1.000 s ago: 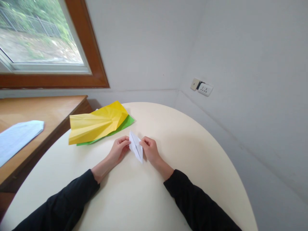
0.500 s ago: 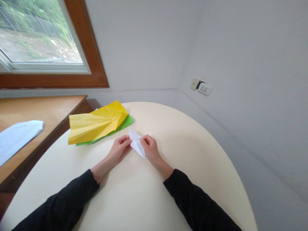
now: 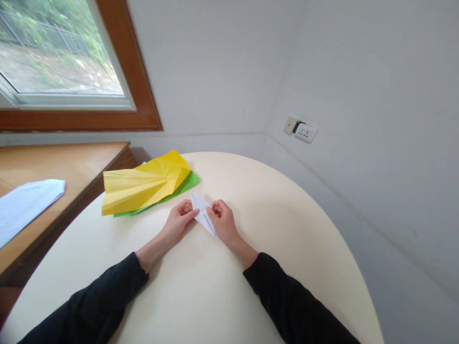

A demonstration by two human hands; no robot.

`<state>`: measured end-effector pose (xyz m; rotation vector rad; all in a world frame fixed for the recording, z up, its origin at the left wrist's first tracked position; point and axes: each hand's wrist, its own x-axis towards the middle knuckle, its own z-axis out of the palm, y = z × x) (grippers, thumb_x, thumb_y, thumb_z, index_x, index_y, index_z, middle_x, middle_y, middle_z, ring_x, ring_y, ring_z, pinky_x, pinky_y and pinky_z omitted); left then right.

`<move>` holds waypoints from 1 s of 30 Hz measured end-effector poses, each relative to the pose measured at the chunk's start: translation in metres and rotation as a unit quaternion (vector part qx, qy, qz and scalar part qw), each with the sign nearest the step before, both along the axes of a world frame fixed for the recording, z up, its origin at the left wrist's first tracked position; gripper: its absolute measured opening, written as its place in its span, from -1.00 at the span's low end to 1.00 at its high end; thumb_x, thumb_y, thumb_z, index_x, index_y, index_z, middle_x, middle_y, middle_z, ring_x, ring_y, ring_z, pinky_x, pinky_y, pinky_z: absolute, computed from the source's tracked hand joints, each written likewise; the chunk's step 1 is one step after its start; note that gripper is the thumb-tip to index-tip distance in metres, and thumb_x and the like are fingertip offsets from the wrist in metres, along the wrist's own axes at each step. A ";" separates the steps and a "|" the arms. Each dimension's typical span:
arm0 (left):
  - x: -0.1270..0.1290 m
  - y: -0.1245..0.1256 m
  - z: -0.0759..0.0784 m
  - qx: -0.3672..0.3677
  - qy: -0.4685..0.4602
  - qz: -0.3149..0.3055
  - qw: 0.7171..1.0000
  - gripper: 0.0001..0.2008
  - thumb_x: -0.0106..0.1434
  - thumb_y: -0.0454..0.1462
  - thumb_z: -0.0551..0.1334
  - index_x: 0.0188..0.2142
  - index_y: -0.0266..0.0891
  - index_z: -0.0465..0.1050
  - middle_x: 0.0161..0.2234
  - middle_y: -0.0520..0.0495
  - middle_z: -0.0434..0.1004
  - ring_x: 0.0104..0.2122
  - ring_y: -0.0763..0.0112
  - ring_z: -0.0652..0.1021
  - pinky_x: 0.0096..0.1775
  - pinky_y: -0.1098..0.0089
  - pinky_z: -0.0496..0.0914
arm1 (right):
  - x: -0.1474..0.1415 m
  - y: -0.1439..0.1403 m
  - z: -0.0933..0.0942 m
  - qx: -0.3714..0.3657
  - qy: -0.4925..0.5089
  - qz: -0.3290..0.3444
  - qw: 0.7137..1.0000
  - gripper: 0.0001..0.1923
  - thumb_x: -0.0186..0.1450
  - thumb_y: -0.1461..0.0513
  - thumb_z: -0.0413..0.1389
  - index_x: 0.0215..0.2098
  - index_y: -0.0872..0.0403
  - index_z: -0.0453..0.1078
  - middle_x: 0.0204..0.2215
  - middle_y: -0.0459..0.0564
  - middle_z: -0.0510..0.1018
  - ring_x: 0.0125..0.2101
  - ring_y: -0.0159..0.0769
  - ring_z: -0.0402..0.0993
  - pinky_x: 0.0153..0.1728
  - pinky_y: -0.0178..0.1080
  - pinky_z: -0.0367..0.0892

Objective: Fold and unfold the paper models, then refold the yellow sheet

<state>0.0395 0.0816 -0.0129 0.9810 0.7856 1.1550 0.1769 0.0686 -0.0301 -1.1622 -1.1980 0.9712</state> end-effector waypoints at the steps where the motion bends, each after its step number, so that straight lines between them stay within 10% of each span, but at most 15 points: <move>1: 0.000 0.000 0.000 0.002 0.001 0.004 1.000 -0.72 -0.13 -0.25 0.41 -0.42 -0.29 0.41 -0.53 0.04 0.49 -0.49 0.48 0.47 -0.36 0.46 0.32 | -0.001 -0.001 0.001 -0.001 0.009 0.003 1.000 -0.76 0.09 0.07 0.11 -0.42 0.04 0.21 -0.65 -0.22 0.27 -0.62 -0.43 0.18 -0.58 -0.35 0.09; 30: -0.003 0.006 -0.004 0.076 0.060 0.083 0.992 -0.86 -0.07 -0.28 0.36 -0.52 -0.29 0.45 -0.56 0.07 0.45 -0.52 0.53 0.39 -0.41 0.50 0.23 | -0.001 -0.009 0.006 0.163 -0.130 -0.017 0.978 -0.87 0.20 0.29 0.05 -0.33 0.00 0.43 -0.37 -0.05 0.40 -0.34 -0.34 0.37 -0.46 -0.34 0.33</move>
